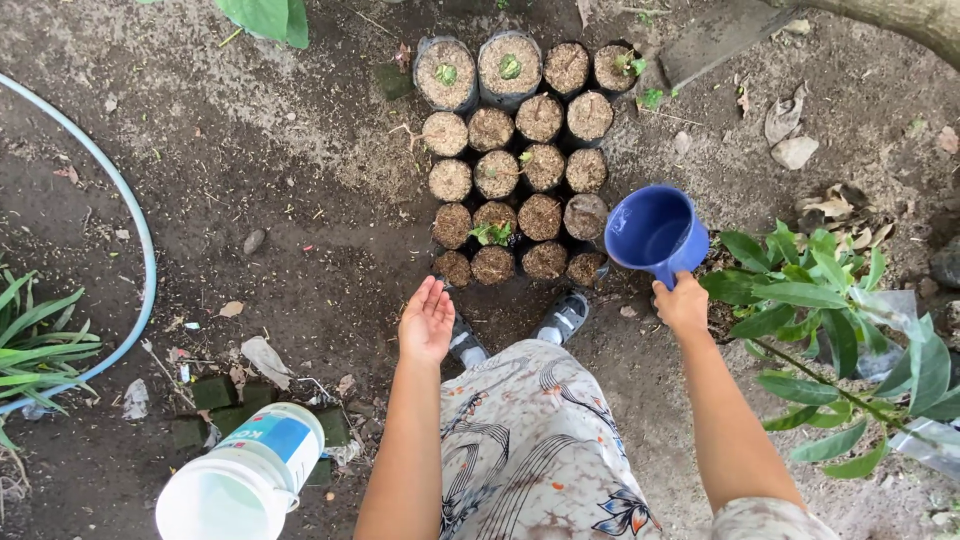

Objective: Water several small potted plants using a blue plastic cup and a bucket of water.

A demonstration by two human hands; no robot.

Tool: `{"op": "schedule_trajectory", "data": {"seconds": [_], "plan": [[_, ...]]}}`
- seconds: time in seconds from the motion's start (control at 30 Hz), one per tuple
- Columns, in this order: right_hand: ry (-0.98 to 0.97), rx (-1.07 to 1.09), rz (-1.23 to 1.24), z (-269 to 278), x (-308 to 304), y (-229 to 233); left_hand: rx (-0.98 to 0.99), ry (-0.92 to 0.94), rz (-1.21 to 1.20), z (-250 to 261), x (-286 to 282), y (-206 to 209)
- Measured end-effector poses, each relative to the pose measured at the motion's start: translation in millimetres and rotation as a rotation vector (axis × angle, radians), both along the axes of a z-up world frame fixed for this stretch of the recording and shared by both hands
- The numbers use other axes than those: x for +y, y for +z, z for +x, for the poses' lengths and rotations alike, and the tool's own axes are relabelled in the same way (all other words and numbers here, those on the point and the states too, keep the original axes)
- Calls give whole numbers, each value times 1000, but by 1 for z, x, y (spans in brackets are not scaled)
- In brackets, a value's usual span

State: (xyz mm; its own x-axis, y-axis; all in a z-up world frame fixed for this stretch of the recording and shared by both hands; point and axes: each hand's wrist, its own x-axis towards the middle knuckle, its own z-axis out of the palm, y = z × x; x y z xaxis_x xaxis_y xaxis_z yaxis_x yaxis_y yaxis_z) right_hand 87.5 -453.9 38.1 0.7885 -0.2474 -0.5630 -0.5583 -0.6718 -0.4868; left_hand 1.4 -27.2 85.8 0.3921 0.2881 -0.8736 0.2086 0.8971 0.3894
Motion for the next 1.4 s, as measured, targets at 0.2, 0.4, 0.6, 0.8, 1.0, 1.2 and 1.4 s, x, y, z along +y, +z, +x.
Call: {"op": "schedule_trajectory", "data": {"seconds": [0.2, 0.4, 0.6, 0.8, 1.0, 1.2, 1.4], "plan": [[-84, 76, 98, 2, -8, 6, -2, 11, 1, 9, -6, -1], [-90, 96, 31, 21, -10, 12, 3, 22, -4, 16, -13, 0], [-124, 48, 48, 44, -16, -1, 22, 49, 1, 16, -19, 2], [-67, 33, -6, 67, -18, -11, 41, 50, 0, 15, -20, -4], [-18, 10, -33, 79, -18, -21, 43, 64, 6, 20, -21, -9], [-9, 39, -55, 88, -8, -19, 65, 82, 2, 23, -23, -8], [114, -12, -141, 93, -11, -31, 55, 94, -5, 19, -20, -13]]}}
